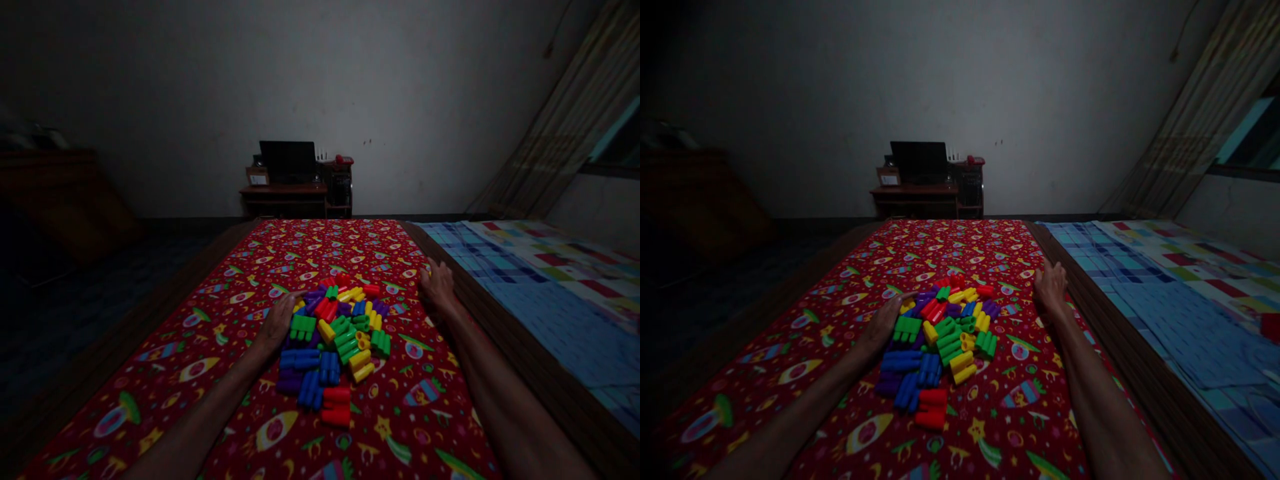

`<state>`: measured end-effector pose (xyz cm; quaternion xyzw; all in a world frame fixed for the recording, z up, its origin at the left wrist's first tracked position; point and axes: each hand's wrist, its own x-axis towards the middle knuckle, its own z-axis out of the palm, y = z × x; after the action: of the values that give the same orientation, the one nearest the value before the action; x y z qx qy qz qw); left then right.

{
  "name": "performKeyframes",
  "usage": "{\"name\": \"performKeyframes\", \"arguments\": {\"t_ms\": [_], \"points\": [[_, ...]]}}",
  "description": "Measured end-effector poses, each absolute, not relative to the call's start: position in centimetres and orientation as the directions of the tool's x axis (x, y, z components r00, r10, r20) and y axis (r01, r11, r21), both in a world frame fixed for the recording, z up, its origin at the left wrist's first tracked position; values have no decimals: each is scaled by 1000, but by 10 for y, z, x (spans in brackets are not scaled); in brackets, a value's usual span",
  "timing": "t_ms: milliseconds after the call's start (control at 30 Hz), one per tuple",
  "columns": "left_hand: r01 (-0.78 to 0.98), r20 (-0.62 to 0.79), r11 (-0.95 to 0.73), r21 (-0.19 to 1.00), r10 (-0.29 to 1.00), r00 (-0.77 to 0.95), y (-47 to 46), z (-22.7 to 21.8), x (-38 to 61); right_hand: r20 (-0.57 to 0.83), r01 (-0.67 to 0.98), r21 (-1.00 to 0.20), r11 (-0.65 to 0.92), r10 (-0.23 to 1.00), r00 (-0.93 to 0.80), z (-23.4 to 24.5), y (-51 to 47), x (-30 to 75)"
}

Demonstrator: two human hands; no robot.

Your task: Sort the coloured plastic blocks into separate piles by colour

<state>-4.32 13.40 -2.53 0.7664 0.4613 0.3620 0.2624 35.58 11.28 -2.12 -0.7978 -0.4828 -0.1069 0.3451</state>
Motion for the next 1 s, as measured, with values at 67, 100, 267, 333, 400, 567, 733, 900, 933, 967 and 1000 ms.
{"name": "performKeyframes", "arguments": {"t_ms": [67, 100, 267, 333, 400, 567, 733, 900, 933, 967, 1000], "points": [[519, 320, -439, 734, 897, 305, 134, -25, -43, 557, 884, -435, -171, 721, 413, -11, 115, 337], [520, 322, -440, 732, 896, 305, 133, -25, -43, 569, 898, -434, -78, 749, 340, -6, 116, 324], [525, 315, -445, 725, 893, 320, 132, -23, -44, 372, 825, -437, 358, 907, -197, 5, 118, 253], [529, 319, -450, 720, 891, 323, 133, -23, -44, 226, 807, -426, 410, 912, -344, 3, 117, 236], [534, 325, -452, 715, 891, 318, 133, -23, -44, 173, 824, -409, 393, 919, -353, 0, 116, 230], [534, 332, -456, 712, 889, 317, 132, -21, -43, 272, 844, -437, 309, 940, -203, -2, 115, 239], [526, 324, -452, 721, 890, 322, 133, -23, -44, 438, 778, -585, 229, 896, 66, 1, 123, 268], [511, 330, -452, 732, 890, 314, 139, -32, -45, 439, 770, -638, -12, 816, 377, -6, 125, 320], [509, 329, -450, 734, 891, 313, 139, -32, -45, 436, 785, -616, -68, 801, 411, -7, 123, 329], [508, 327, -447, 737, 892, 311, 139, -32, -45, 437, 803, -583, -124, 785, 439, -8, 120, 337], [507, 321, -442, 739, 894, 312, 138, -31, -45, 444, 820, -544, -177, 769, 460, -9, 118, 344]]}}
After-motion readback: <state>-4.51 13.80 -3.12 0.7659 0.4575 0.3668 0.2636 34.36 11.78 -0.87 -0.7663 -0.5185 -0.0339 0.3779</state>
